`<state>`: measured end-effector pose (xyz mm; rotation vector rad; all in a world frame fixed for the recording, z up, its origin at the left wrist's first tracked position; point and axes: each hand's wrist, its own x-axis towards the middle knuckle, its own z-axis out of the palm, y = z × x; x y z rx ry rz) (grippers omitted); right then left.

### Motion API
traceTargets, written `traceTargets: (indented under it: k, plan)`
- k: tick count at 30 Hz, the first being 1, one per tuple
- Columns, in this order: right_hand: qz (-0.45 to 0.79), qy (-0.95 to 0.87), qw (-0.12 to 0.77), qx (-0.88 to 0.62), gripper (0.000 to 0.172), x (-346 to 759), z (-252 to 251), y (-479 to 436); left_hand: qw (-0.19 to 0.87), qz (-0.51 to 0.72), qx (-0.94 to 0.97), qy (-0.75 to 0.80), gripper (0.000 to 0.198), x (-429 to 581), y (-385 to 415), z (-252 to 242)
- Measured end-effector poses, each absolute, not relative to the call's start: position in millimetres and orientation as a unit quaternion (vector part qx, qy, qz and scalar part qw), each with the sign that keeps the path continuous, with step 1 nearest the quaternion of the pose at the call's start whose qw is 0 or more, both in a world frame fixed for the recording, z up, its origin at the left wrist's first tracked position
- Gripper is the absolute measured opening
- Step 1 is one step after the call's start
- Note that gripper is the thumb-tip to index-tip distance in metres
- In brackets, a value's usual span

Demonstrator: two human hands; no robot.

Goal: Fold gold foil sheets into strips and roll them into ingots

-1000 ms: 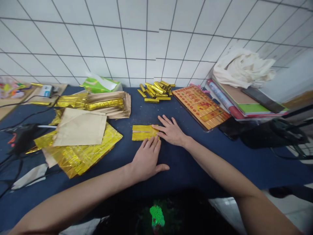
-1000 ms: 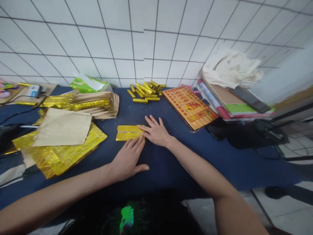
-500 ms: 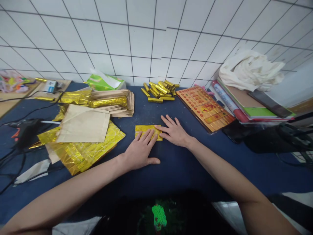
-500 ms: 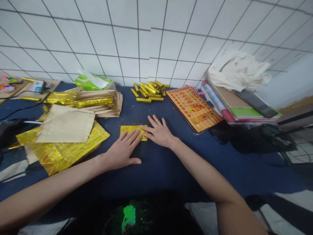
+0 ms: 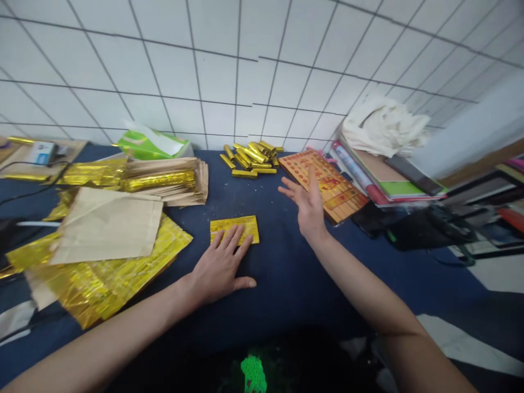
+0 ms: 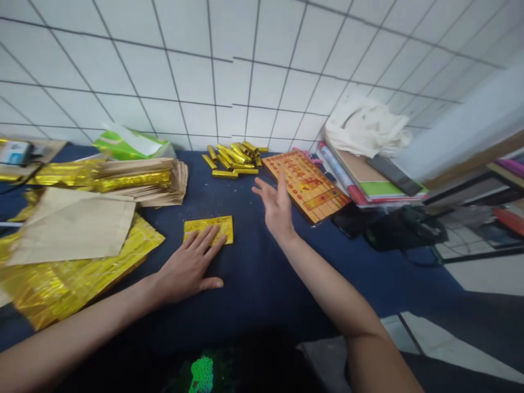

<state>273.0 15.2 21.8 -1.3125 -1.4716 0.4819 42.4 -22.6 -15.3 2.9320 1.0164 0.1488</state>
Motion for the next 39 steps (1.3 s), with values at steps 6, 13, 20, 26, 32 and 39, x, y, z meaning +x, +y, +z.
traceTargets:
  k: [6,13,20,26,32,39]
  plan:
    - [0.079,-0.507,0.650,-0.561,0.060,303,37,24,0.001,0.074,0.945,0.317,0.092,42,-22,-23]
    - [0.069,-0.845,0.235,-0.475,0.031,239,13,-6,0.019,0.046,0.944,0.326,0.093,45,-24,-16]
    - [0.050,-0.891,0.032,-0.450,0.044,240,-1,-1,0.029,0.032,0.943,0.329,0.095,45,-24,-11]
    - [0.048,-0.905,0.005,-0.424,0.051,249,-5,-1,0.040,0.013,0.946,0.320,0.095,40,-22,-7]
    - [0.057,-0.917,-0.008,-0.394,0.052,253,-2,4,0.044,0.008,0.958,0.282,0.098,32,-18,-3]
    - [0.122,-0.919,-0.007,-0.375,0.050,259,4,20,0.079,0.028,0.959,0.270,0.077,33,-8,17]
